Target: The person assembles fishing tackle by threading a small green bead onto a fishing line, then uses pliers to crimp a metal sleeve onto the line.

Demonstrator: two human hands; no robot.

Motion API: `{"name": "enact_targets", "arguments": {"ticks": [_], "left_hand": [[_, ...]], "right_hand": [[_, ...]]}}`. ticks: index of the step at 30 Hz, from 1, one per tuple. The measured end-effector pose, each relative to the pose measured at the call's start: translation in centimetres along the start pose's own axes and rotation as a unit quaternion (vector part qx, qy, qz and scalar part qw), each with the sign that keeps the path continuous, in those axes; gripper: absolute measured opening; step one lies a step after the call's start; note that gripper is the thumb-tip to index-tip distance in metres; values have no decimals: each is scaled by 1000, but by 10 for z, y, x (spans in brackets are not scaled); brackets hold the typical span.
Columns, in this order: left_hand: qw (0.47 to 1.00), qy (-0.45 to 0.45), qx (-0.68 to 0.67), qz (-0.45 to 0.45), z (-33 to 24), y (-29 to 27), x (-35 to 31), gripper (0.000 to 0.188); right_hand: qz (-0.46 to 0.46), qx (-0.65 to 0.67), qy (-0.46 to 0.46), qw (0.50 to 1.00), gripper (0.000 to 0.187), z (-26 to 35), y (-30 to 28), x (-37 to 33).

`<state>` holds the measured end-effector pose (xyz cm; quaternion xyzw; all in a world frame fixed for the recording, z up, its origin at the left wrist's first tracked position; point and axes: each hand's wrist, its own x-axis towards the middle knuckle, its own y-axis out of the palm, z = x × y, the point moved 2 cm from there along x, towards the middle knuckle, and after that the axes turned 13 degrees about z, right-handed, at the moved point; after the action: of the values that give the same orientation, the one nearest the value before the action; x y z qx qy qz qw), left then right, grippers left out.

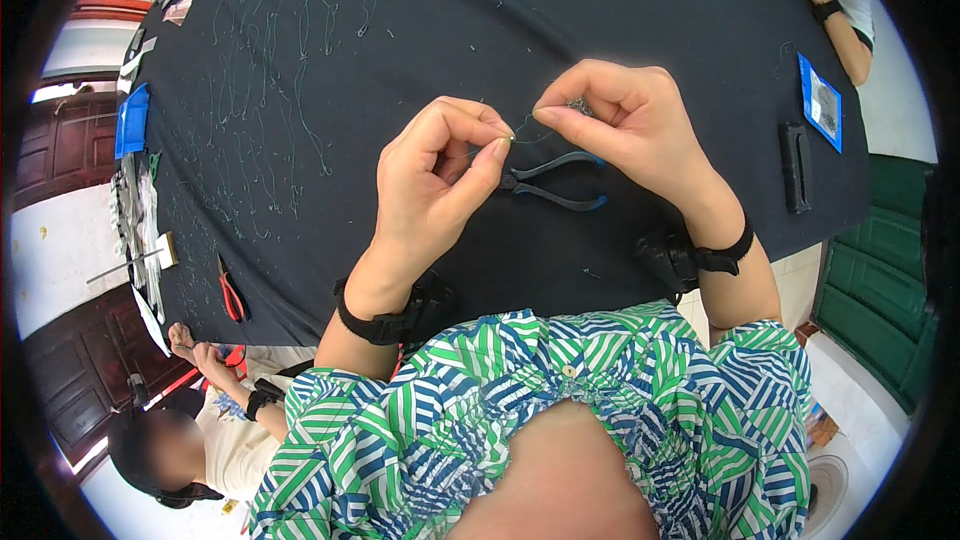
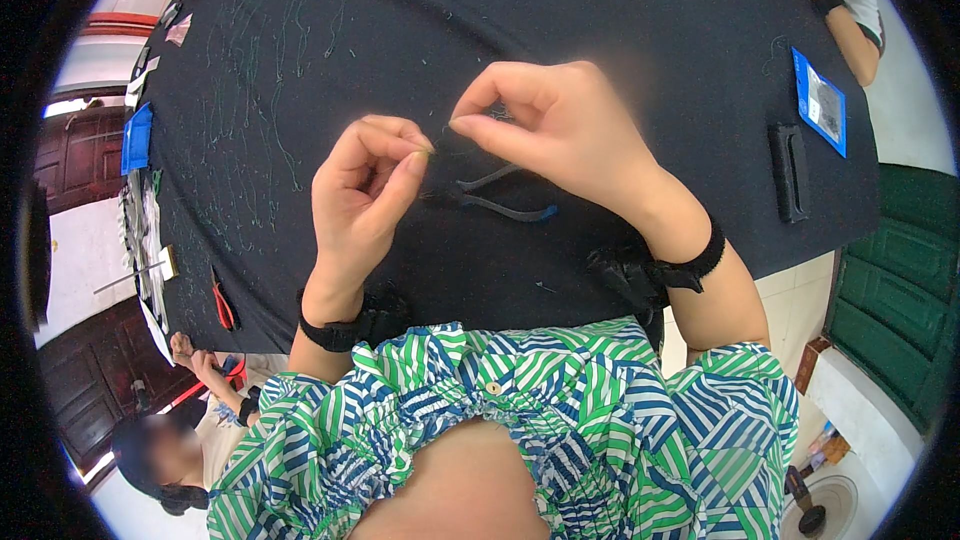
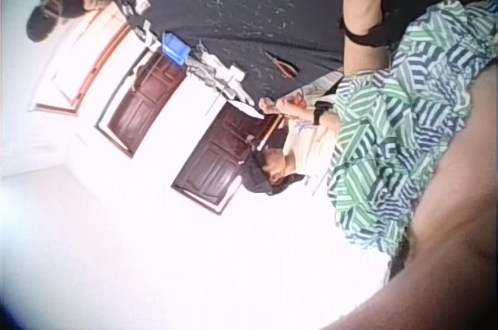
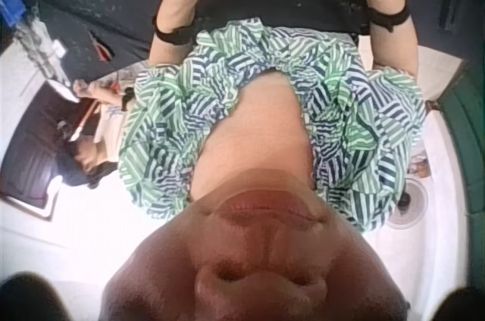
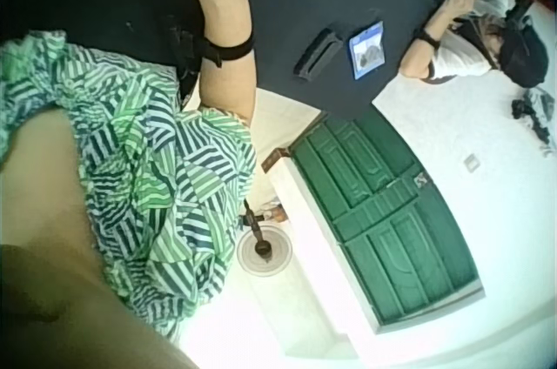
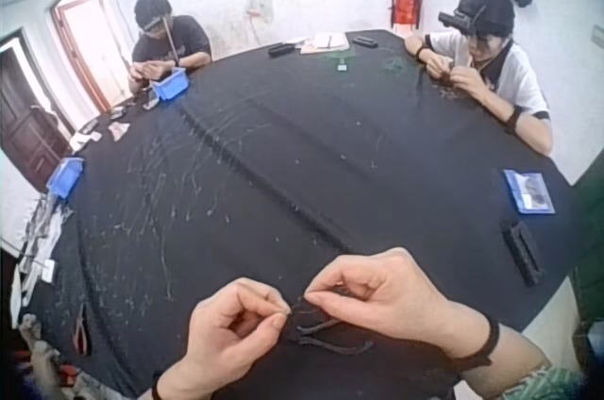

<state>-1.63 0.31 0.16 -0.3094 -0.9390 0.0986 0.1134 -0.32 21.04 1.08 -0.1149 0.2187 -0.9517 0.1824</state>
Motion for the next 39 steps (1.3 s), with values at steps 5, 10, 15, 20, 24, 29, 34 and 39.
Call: {"name": "enact_targets", "arguments": {"ticks": [5,10,15,20,24,29,34,39], "left_hand": [[999,11,50,-2,-8,-1,2,8],[996,23,80,11,-8,1,3,8],[999,-6,36,-1,-3,1,2,8],[1000,-13,21,-3,-4,1,1,8],[999,-24,28,-3,-4,1,1,8],[999,-27,24,18,-2,-2,-1,6],[998,-36,14,41,-2,-1,-1,4],[997,-22,-70,10,5,0,1,6]], "right_hand": [[-16,-9,10,1000,12,0,2,0],[-2,-14,-4,1000,11,3,7,-1],[13,-23,-14,1000,10,4,8,1],[26,-44,-31,998,11,3,3,1],[21,-57,-41,997,11,-1,-1,-1],[22,-22,-29,999,12,-1,-3,-1],[12,5,-28,1000,13,0,-2,-2],[22,22,-34,999,12,-1,-1,-1]]}}
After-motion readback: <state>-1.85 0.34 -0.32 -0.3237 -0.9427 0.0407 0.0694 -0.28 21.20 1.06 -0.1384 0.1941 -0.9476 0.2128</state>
